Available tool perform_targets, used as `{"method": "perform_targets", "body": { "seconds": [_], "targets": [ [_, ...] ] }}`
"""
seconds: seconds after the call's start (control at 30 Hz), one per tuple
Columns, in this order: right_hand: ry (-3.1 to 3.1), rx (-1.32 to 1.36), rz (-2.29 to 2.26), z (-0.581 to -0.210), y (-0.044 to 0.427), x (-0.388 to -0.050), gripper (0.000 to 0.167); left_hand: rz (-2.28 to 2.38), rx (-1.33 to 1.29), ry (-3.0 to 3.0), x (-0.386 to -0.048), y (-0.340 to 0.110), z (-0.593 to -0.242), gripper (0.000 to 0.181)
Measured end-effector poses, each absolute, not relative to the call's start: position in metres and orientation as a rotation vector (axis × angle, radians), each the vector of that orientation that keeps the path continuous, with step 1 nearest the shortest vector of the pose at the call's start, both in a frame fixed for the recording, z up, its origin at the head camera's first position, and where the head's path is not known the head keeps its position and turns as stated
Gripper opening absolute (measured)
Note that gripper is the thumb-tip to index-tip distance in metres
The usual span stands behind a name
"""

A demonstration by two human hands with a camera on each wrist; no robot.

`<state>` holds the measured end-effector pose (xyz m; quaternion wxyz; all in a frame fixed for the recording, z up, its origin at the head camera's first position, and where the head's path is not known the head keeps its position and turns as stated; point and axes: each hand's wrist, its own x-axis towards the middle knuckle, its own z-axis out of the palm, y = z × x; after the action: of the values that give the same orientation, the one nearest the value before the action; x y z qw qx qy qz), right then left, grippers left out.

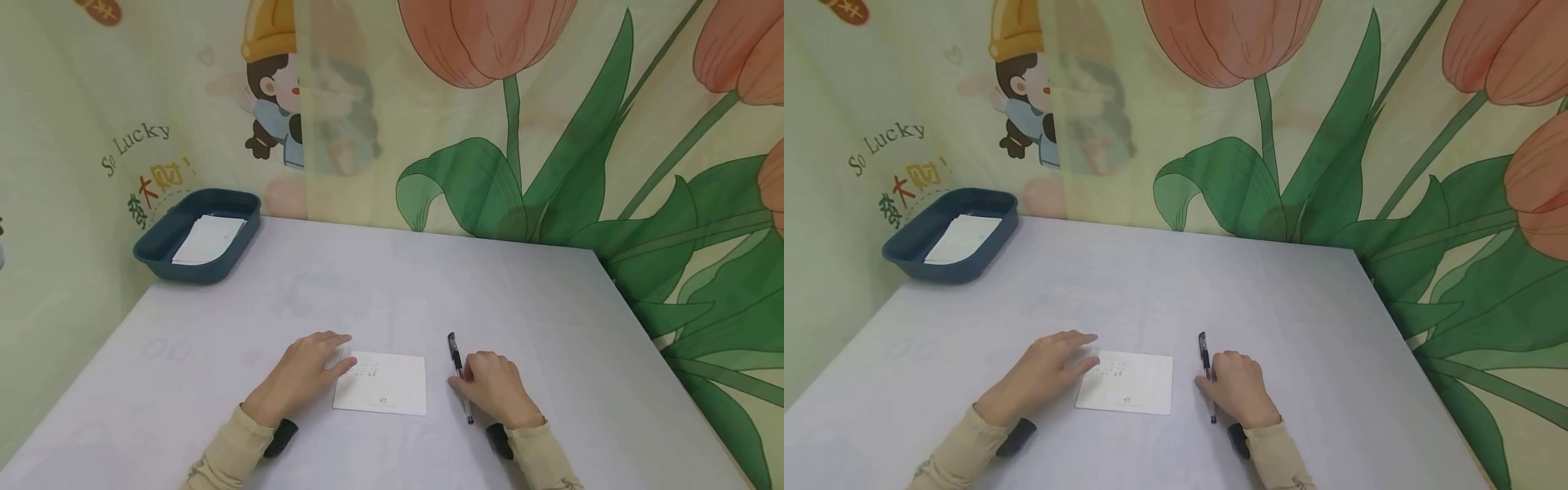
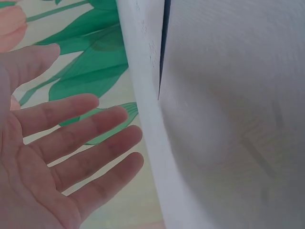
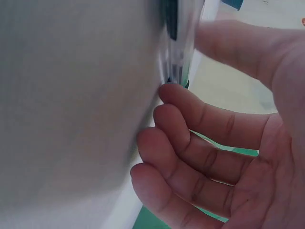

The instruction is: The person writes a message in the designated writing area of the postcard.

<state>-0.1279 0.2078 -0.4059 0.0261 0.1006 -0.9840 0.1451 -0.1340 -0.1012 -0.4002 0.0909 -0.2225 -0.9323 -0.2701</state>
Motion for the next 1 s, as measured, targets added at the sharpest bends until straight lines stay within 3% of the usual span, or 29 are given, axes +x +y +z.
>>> {"method": "perform_targets", "body": {
  "seconds": [0.53,0.8,1.0],
  "targets": [
    [-2.82,0.502,0.438,-0.409,0.208,-0.131,0.014,-0.801,-0.672,-2.707,-0.134,-0.098,-0.403,0.035],
    [-2.494,0.906,0.603,-0.411,0.205,-0.133,0.017,-0.921,-0.793,-2.562,-0.135,-0.093,-0.403,0.044],
    [-2.31,1.136,0.654,-0.408,0.198,-0.131,0.024,-1.004,-0.927,-2.479,-0.134,-0.084,-0.403,0.037]
  ]
}}
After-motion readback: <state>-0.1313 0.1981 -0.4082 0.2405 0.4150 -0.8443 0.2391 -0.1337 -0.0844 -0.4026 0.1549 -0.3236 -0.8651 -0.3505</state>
